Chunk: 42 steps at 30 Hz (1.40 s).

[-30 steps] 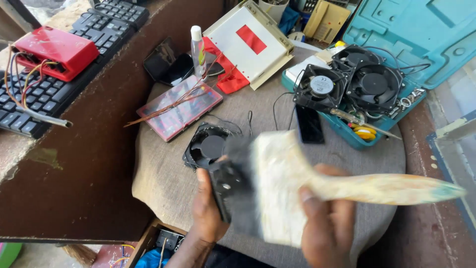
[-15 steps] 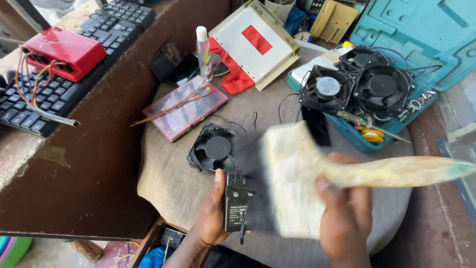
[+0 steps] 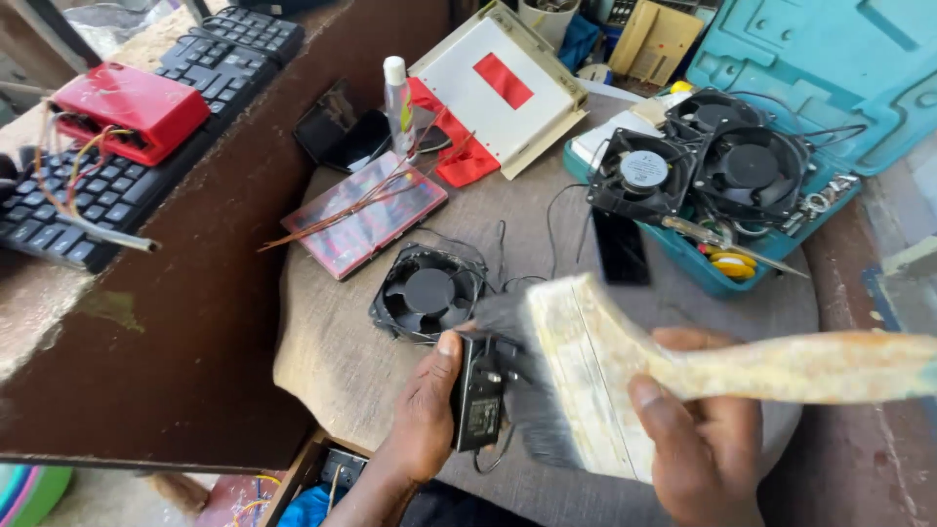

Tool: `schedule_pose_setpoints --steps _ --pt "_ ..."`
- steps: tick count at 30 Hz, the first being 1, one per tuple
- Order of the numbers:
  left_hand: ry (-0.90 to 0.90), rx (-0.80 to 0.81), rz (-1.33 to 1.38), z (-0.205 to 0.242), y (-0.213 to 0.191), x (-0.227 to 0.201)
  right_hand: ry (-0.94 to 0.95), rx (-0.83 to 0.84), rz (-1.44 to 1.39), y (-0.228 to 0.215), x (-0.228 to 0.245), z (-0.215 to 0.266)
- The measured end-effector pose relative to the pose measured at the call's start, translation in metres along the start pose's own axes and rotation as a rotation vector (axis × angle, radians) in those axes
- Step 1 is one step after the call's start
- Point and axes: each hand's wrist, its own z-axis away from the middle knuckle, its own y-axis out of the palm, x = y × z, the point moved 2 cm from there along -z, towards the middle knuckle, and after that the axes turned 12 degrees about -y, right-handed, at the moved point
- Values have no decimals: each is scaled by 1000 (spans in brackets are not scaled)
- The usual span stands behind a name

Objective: The person cleans a black power adapter and a smaller black power brick using a large brush. They hold the adapters in one hand and brush the surfaces and crevices with the other, occasionally rotating the items to access different sides.

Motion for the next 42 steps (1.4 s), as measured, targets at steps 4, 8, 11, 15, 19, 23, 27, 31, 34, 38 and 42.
schedule_pose_setpoints --steps 4,8,11,15,19,23,27,31,34,38,42 --pt "246 -179 -12 2 -4 -25 40 -34 429 -5 17 17" --pt "612 -352 -481 4 4 -8 -53 55 436 18 46 18" --pt "852 -384 -631 0 6 4 -174 -91 332 36 48 12" --pt "893 -545 -724 0 -4 10 -260 48 263 34 31 42" --pt "1108 -484 -953 -13 -7 24 -209 -83 441 38 46 18" --pt "1396 -548 -1154 -8 -10 20 -251 -117 413 38 43 26" --pt "1421 -496 -1259 -21 -41 7 -215 -7 183 -10 12 37" --pt "1433 -455 -1224 -23 -40 10 306 54 593 -19 30 20" --pt "1484 -409 -1271 -20 -28 16 -200 93 632 12 49 -1" --pt "1531 -414 -1331 -10 -16 12 -409 184 497 29 54 -14" --pt "1514 -557 -1340 -17 -28 -1 -378 -4 307 -8 -7 54"
